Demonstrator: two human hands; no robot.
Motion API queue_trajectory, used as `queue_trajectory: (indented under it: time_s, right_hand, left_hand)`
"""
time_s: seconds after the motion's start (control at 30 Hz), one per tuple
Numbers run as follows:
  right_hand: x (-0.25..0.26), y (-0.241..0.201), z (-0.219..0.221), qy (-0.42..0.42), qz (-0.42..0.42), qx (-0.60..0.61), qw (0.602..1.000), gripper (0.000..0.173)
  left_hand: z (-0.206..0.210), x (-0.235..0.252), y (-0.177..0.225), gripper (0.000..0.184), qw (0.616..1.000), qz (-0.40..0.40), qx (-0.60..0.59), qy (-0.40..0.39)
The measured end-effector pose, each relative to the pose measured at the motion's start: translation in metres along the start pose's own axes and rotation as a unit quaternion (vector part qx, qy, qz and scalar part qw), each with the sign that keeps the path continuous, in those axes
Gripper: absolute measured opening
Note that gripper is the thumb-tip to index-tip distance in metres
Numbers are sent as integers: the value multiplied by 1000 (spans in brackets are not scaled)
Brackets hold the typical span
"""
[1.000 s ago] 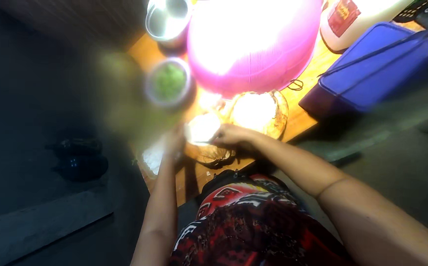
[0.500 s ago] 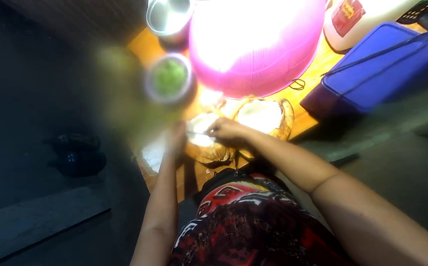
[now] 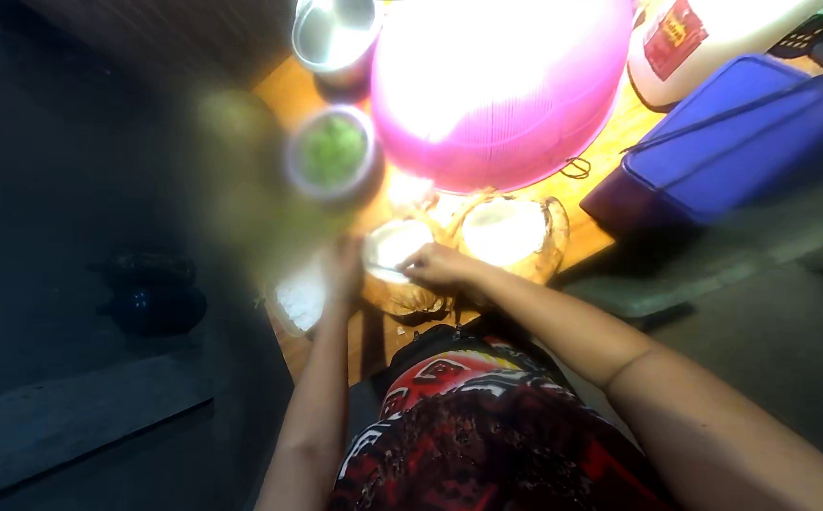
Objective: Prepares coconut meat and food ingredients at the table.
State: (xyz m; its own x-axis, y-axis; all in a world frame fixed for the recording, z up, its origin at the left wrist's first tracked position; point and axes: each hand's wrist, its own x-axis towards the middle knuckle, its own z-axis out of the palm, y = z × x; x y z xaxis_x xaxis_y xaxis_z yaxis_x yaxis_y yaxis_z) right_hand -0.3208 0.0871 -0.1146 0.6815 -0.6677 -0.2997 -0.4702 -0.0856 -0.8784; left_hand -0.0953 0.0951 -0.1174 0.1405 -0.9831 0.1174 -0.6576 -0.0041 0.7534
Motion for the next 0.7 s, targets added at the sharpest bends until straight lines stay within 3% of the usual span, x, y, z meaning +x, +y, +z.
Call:
queue_trajectory:
  time_s: [0.1, 0.17, 0.3, 0.37, 0.57, 0.7]
  right_hand:
    - [-2, 6, -5, 21, -1, 14, 1000, 27]
    - [-4, 1, -7, 21, 1, 19, 1000, 28]
    - [-5, 3, -15, -64, -18, -74, 995, 25]
    - [-7, -10, -29, -102, 18, -134, 986, 25]
    - [8, -30, -6, 18, 35, -108, 993, 26]
    - [-2, -30, -4, -61, 59, -189, 978, 21]
  left_hand:
    - [18, -19, 26, 34, 992, -117, 19, 44]
    - [20, -26, 34, 38, 987, -152, 33, 46]
    - [13, -27, 10, 34, 991, -126, 19, 51]
    - [12, -24, -3, 32, 993, -100, -15, 58]
    - [16, -15, -21, 30, 993, -48, -96, 50]
    - [16, -15, -20, 31, 996, -36, -74, 42]
